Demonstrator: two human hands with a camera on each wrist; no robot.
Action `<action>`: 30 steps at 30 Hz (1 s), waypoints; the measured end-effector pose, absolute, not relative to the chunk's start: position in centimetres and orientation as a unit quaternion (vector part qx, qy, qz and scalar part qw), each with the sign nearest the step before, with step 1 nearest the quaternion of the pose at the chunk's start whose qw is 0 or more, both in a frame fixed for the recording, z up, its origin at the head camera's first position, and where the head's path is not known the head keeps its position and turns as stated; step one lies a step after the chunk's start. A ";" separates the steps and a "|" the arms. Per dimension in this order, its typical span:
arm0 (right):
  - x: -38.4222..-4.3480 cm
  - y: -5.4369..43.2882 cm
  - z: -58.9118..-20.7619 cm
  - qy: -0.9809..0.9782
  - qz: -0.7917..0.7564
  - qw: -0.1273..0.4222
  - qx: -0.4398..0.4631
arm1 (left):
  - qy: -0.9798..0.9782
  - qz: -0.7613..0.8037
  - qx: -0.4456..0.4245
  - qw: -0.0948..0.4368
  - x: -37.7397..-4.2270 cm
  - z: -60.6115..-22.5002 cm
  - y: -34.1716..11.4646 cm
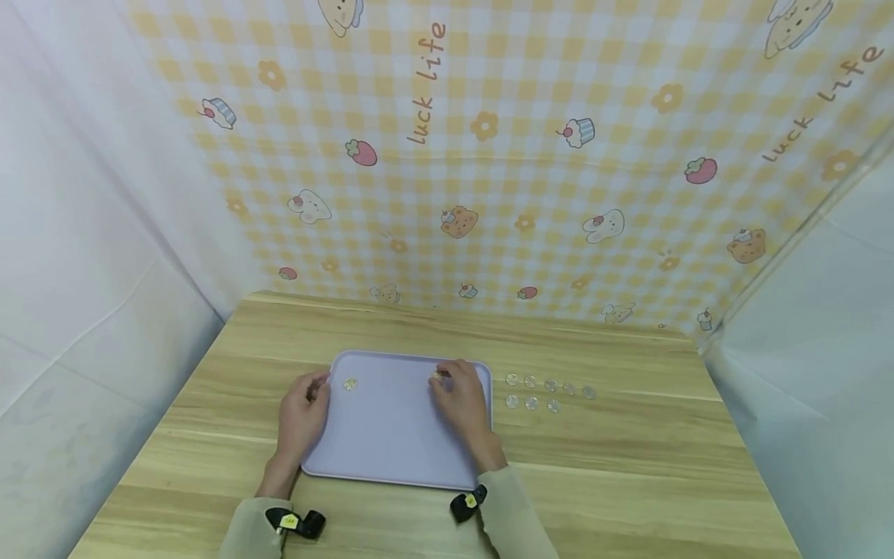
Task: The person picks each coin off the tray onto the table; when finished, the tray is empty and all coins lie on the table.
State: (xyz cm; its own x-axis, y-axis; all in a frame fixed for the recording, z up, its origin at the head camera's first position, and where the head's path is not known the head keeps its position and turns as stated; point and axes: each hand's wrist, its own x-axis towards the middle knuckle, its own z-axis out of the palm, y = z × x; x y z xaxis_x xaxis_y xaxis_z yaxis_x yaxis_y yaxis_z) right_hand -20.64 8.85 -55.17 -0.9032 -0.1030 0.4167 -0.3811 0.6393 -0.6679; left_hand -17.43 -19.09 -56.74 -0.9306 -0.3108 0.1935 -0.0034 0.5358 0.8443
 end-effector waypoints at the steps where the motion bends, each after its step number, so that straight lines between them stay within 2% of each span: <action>1: -20.6 9.0 -55.2 -0.887 0.406 0.171 0.137 | -0.861 -0.473 0.090 0.163 -17.4 -56.8 -19.1; 12: -20.5 10.1 -55.0 -0.887 0.406 0.182 0.120 | -0.863 -0.472 0.093 0.157 -17.3 -56.7 -19.3; 30: -20.1 13.3 -55.6 -0.896 0.410 0.165 0.053 | -0.860 -0.475 0.100 0.155 -17.6 -56.9 -19.2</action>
State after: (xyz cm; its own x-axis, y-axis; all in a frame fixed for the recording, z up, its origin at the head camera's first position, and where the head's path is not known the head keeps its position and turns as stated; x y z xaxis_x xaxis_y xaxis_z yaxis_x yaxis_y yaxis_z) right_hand -20.14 13.27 -55.56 -0.9398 0.0399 0.3393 -0.2307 0.6586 -0.7163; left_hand -17.57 -19.17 -56.90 -0.9323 -0.3185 0.1714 -0.0246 0.5286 0.8485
